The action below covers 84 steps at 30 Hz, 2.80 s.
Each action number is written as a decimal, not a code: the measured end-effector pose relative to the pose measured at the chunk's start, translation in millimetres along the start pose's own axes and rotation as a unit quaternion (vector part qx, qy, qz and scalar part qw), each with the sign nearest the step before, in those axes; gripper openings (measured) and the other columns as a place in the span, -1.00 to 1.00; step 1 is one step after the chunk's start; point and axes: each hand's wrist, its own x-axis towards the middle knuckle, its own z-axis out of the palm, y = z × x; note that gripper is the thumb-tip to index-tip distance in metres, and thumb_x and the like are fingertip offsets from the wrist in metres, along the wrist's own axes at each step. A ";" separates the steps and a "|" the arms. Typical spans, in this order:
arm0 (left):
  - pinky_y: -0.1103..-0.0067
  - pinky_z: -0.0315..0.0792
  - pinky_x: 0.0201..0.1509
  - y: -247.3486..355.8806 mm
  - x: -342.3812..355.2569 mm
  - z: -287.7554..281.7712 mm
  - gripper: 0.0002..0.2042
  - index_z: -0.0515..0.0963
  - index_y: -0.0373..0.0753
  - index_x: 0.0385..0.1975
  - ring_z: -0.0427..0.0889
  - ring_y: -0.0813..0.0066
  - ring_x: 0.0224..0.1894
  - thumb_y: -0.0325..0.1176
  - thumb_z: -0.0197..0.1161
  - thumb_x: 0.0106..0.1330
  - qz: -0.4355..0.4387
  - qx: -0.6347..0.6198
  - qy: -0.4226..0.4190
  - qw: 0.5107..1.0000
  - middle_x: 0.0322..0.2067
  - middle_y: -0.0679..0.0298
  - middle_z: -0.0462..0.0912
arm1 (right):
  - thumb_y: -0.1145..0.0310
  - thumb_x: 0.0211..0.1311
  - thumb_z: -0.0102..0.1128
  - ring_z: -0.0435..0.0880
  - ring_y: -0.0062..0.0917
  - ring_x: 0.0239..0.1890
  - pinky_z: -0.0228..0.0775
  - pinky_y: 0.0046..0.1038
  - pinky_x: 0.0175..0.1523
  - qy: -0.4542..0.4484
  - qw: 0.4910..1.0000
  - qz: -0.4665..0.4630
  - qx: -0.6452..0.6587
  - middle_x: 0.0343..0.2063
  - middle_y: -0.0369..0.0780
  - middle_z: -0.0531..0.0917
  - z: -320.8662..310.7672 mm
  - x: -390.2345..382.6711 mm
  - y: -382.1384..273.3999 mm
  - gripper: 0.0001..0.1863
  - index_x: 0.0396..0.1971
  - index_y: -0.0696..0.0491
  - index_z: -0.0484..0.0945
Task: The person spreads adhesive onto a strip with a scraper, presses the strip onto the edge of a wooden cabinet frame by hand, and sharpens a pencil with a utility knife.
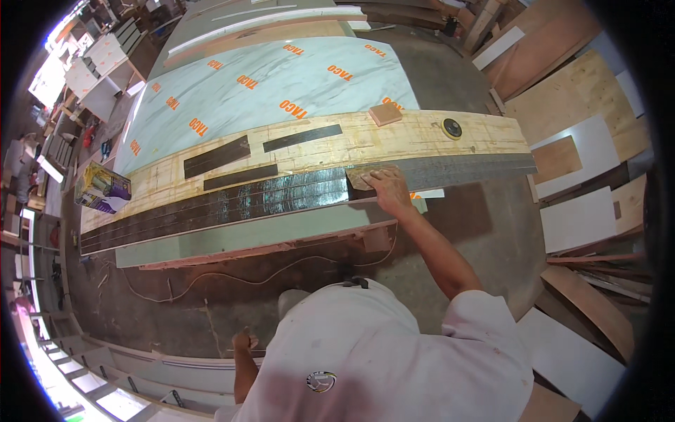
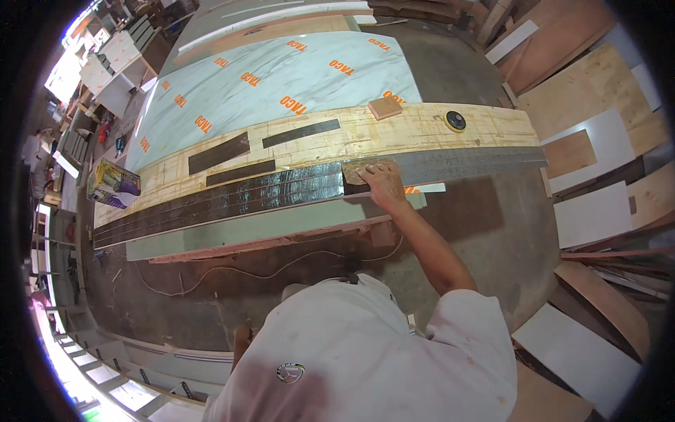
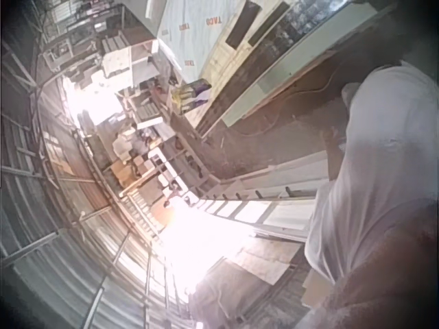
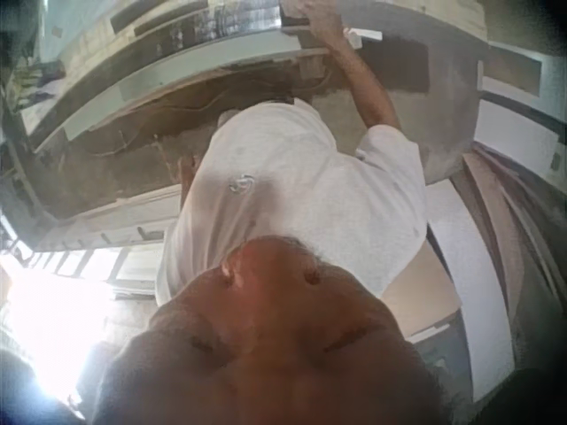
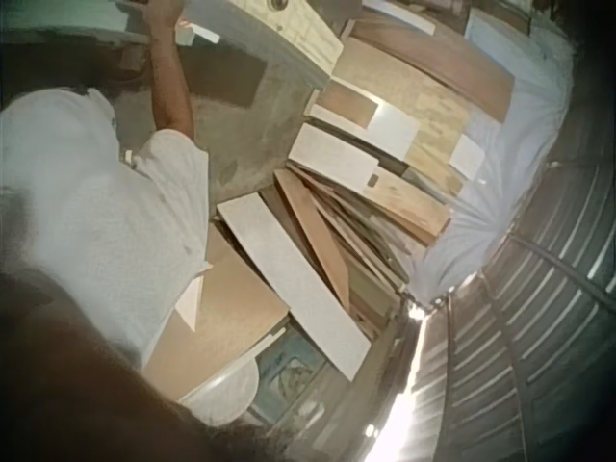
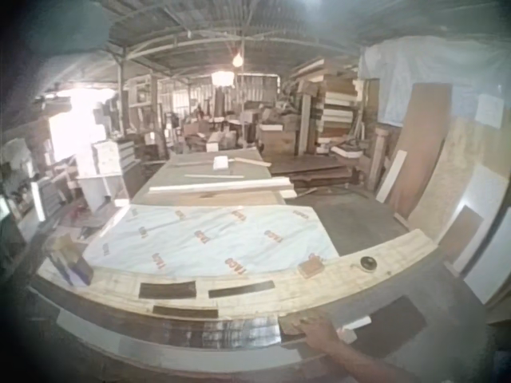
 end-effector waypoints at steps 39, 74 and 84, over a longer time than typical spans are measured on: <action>0.49 0.55 -0.56 -81.1 -16.3 119.6 -0.65 0.51 -0.30 0.03 0.61 0.31 -0.59 -0.19 0.19 0.38 0.001 -0.012 -0.012 1.000 -0.47 0.08 0.60 | 0.35 0.18 0.12 0.66 -0.21 -0.04 0.49 -0.17 0.00 -0.200 0.975 0.072 0.070 -0.14 -0.21 0.74 -73.7 -45.1 56.6 -0.63 -0.02 -0.19 0.69; 0.42 0.50 -0.65 -34.7 -48.6 256.7 -0.80 0.47 -0.27 -0.32 0.53 0.30 -0.68 -0.25 0.19 0.39 0.015 0.015 -0.007 1.000 -0.60 0.14 0.52 | 0.41 0.02 0.22 0.70 -0.22 -0.14 0.49 -0.17 -0.05 -0.222 0.968 -0.006 0.114 -0.28 -0.17 0.74 -96.4 -85.2 114.6 -0.62 -0.09 -0.09 0.71; 0.43 0.47 -0.66 -39.4 -66.7 281.3 -0.75 0.45 -0.32 -0.35 0.53 0.28 -0.69 -0.23 0.22 0.38 0.042 0.086 -0.003 0.995 -0.62 0.13 0.49 | 0.48 0.07 0.14 0.68 -0.25 -0.03 0.45 -0.23 0.11 -0.024 0.998 0.050 0.014 -0.13 -0.19 0.74 -70.7 -84.7 222.2 -0.58 -0.03 -0.10 0.69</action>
